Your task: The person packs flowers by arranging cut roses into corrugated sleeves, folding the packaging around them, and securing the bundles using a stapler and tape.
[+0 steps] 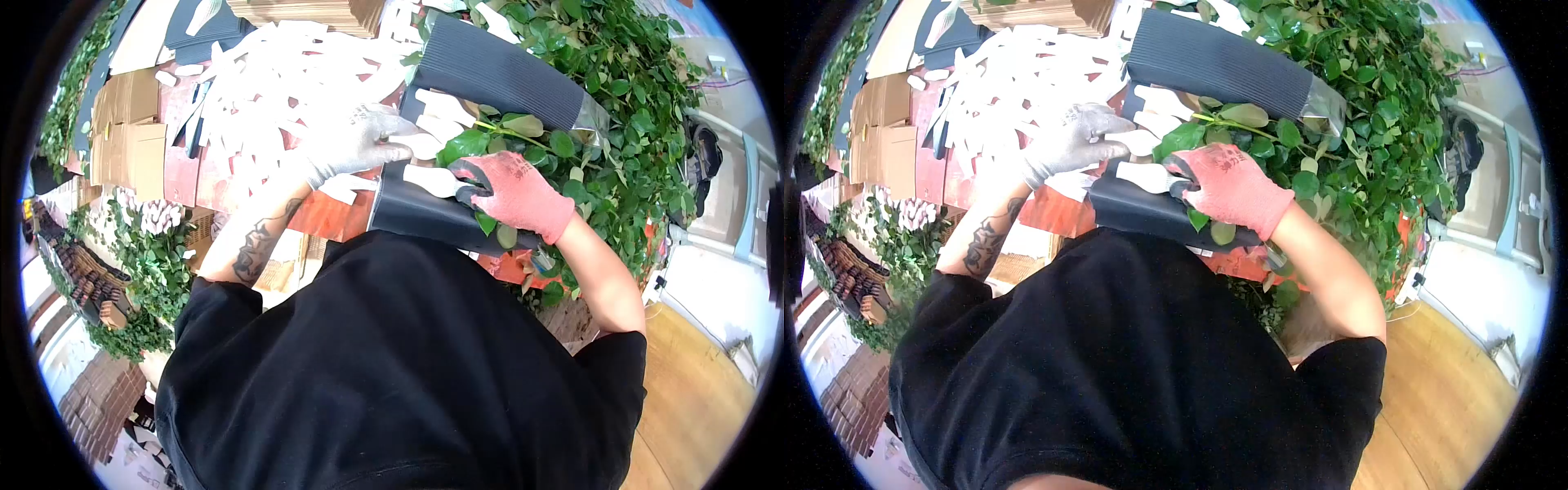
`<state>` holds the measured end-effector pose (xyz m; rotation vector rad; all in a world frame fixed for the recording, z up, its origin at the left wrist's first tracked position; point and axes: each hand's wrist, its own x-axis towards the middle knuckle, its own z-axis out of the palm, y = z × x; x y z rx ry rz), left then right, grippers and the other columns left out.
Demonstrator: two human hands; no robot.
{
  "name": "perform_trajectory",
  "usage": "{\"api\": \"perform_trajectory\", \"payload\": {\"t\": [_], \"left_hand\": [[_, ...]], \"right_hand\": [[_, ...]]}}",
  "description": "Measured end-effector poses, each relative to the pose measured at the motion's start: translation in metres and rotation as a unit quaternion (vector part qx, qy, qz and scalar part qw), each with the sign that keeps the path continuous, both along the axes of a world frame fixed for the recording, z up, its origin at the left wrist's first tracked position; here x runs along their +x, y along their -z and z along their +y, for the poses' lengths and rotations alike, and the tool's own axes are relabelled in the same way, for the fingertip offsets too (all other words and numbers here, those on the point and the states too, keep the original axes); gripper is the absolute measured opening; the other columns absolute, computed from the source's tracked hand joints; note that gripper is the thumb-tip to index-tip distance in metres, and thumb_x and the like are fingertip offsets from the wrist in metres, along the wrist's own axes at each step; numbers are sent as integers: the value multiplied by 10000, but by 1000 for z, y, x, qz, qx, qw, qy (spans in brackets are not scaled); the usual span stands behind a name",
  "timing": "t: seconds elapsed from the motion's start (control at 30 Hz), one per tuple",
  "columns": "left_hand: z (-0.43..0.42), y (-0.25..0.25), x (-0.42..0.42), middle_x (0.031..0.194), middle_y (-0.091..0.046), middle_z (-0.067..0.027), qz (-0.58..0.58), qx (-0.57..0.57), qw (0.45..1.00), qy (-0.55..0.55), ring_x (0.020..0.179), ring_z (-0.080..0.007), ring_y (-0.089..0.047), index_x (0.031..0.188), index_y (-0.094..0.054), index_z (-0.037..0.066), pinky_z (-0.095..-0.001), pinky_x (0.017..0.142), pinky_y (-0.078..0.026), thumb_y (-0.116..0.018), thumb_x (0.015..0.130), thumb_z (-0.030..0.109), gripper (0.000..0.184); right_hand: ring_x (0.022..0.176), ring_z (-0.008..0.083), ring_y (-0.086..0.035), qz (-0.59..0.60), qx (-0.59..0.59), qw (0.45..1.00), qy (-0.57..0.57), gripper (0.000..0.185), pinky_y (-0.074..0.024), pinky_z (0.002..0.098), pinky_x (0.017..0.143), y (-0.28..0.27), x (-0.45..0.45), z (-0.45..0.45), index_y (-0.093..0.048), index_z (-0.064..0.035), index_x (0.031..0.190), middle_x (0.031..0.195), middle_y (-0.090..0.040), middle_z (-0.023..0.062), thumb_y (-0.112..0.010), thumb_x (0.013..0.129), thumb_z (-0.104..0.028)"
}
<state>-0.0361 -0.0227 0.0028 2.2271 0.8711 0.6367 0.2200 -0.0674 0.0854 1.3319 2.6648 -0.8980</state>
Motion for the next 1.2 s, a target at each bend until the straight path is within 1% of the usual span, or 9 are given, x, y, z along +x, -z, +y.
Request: {"api": "perform_trajectory", "payload": {"t": [0.1, 0.33, 0.57, 0.77, 0.9, 0.97, 1.03, 1.1, 1.2], "left_hand": [[-4, -6, 9, 850, -650, -107, 12, -33, 999, 20, 866, -278, -611, 1059, -671, 98, -378, 791, -483, -714, 741, 233, 348], [-10, -56, -7, 807, -633, -89, 60, -62, 996, 1, 785, -264, -613, 933, -673, 71, -352, 715, -477, -708, 762, 286, 277], [-12, -25, 12, 858, -642, -66, 203, -24, 977, 55, 782, -261, -643, 934, -627, 130, -377, 662, -483, -625, 819, 292, 199], [-11, -4, 3, 817, -626, -52, 188, 143, 963, 132, 786, -255, -643, 1052, -574, 134, -381, 654, -491, -586, 808, 186, 250], [-6, 0, -14, 787, -621, -86, 49, 126, 979, 155, 757, -271, -628, 875, -642, 68, -353, 655, -505, -643, 811, 195, 142], [-6, -9, -32, 834, -652, -89, 80, 87, 984, 133, 801, -275, -635, 869, -660, 67, -354, 709, -510, -647, 812, 184, 130], [-4, -18, -50, 970, -652, -118, 278, 1, 959, 48, 927, -290, -616, 1006, -653, 60, -374, 817, -491, -657, 811, 201, 240], [-16, -35, -61, 1130, -602, -147, 308, 92, 943, -91, 1051, -303, -569, 1146, -598, 45, -393, 906, -450, -674, 796, 242, 408], [-29, -94, -9, 1220, -555, -165, 173, 23, 983, 64, 1151, -312, -515, 1227, -547, 34, -401, 973, -406, -668, 795, 293, 517]], "right_hand": [[931, 277, -609, -64, 143, 985, -70, 406, -470, 388, 815, 10, -16, 0, -556, -95, 1154, 936, -635, 134, -605, 778, -240], [895, 294, -612, -74, 22, 997, -30, 310, -479, 411, 776, 18, -4, -2, -561, -117, 1058, 912, -635, 119, -606, 783, -252], [974, 300, -575, -72, 36, 996, -49, 341, -448, 423, 857, 37, -1, 0, -553, -93, 1112, 1002, -614, 134, -580, 800, -228], [1021, 303, -550, -28, 106, 990, -91, 427, -429, 417, 904, 49, 5, -4, -503, -39, 1198, 1065, -592, 157, -549, 794, -170], [1011, 315, -566, -37, 70, 997, -18, 363, -439, 424, 892, 42, 0, -5, -537, -44, 1115, 1060, -596, 165, -584, 773, -155], [1006, 311, -575, -23, 31, 999, -13, 339, -443, 426, 884, 40, 0, -3, -549, -62, 1094, 1026, -613, 152, -591, 775, -172], [983, 312, -584, -43, 32, 998, -22, 335, -452, 427, 867, 37, -2, 0, -550, -70, 1096, 1002, -619, 150, -588, 782, -182], [960, 314, -593, -63, 31, 997, -35, 331, -461, 428, 851, 37, -1, -1, -551, -78, 1098, 978, -626, 147, -586, 790, -191], [880, 313, -611, -38, 89, 994, -59, 235, -488, 425, 759, 37, -2, -2, -589, -62, 1004, 896, -637, 137, -565, 821, -206]]}}
